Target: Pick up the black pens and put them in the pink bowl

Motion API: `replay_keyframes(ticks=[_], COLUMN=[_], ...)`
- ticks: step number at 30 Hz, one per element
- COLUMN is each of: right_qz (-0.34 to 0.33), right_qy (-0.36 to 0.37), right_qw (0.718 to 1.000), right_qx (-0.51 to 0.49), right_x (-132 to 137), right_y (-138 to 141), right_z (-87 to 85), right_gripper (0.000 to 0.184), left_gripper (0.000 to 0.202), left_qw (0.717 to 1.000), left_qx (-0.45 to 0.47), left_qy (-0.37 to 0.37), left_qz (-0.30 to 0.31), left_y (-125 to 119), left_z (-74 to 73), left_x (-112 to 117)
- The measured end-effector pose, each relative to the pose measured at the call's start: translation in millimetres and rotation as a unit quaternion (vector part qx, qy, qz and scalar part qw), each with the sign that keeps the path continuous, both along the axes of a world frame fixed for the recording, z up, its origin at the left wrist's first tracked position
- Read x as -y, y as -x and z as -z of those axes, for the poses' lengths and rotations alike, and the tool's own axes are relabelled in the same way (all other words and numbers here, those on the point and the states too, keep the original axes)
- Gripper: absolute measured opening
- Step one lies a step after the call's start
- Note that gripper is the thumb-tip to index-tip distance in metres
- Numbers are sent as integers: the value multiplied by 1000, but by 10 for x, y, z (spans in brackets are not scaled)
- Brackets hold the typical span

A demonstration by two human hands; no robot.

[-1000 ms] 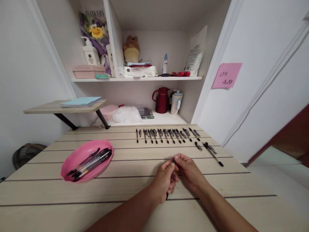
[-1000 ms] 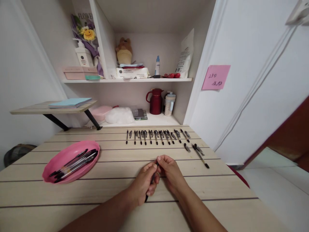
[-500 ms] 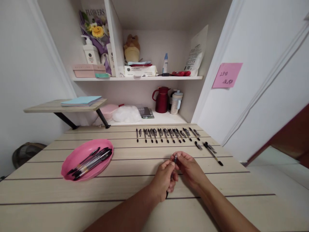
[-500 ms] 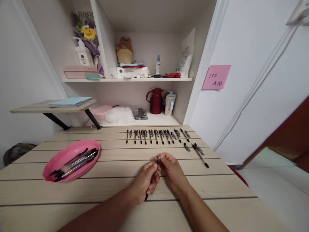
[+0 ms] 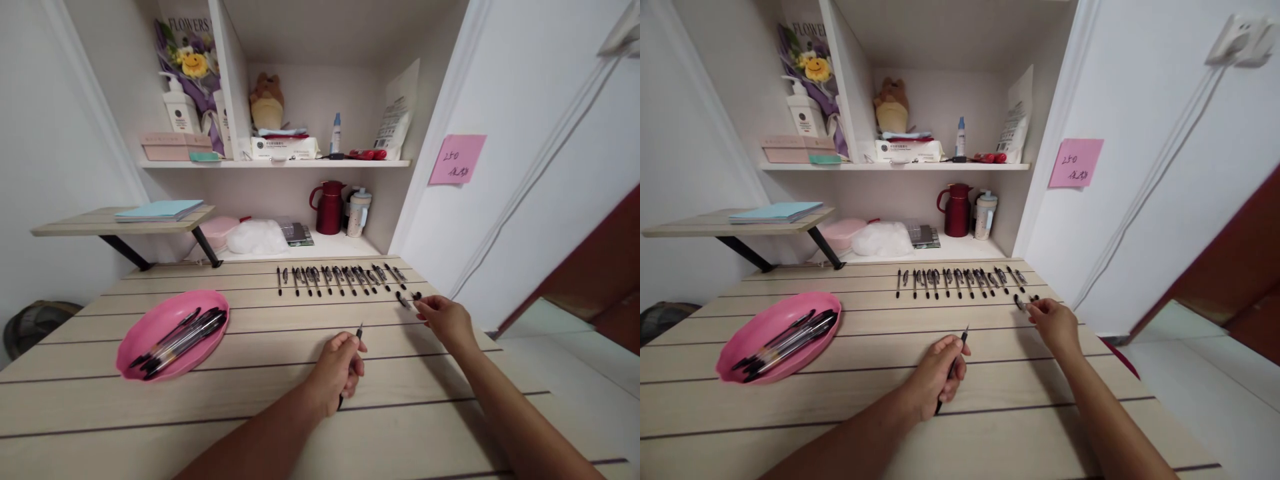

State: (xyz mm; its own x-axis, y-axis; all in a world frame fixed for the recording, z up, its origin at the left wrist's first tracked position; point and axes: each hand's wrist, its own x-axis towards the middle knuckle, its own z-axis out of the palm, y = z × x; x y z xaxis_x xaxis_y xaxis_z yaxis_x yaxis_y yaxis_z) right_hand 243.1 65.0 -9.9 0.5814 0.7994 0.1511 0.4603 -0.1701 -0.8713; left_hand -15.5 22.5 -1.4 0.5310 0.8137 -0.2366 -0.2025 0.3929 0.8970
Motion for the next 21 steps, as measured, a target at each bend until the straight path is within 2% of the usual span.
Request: replay_keyframes(ticks=[3, 6, 9, 11, 15, 21], right_qz=[-17, -21, -12, -4, 2, 3], right_qy=[72, 108, 123, 149, 198, 214], right_qw=[995, 980, 944, 922, 899, 893], right_qx=[70, 168, 305, 356, 390, 396], right_x=[9, 1, -21, -30, -33, -38], right_y=[-148, -136, -86, -65, -39, 9], right_z=[104, 163, 142, 108, 69, 54], right_gripper=[18, 21, 23, 25, 24, 24], left_gripper=[29, 30, 28, 27, 26, 28], left_qw=[1000, 1000, 1000, 1000, 1000, 1000], left_qx=[1, 4, 5, 1, -3, 0], left_qy=[2, 1, -4, -3, 5, 6], left_qz=[7, 11, 9, 8, 10, 14], left_y=[2, 6, 10, 13, 15, 8], left_z=[19, 30, 18, 4, -11, 12], left_x=[-11, -14, -9, -3, 1, -9])
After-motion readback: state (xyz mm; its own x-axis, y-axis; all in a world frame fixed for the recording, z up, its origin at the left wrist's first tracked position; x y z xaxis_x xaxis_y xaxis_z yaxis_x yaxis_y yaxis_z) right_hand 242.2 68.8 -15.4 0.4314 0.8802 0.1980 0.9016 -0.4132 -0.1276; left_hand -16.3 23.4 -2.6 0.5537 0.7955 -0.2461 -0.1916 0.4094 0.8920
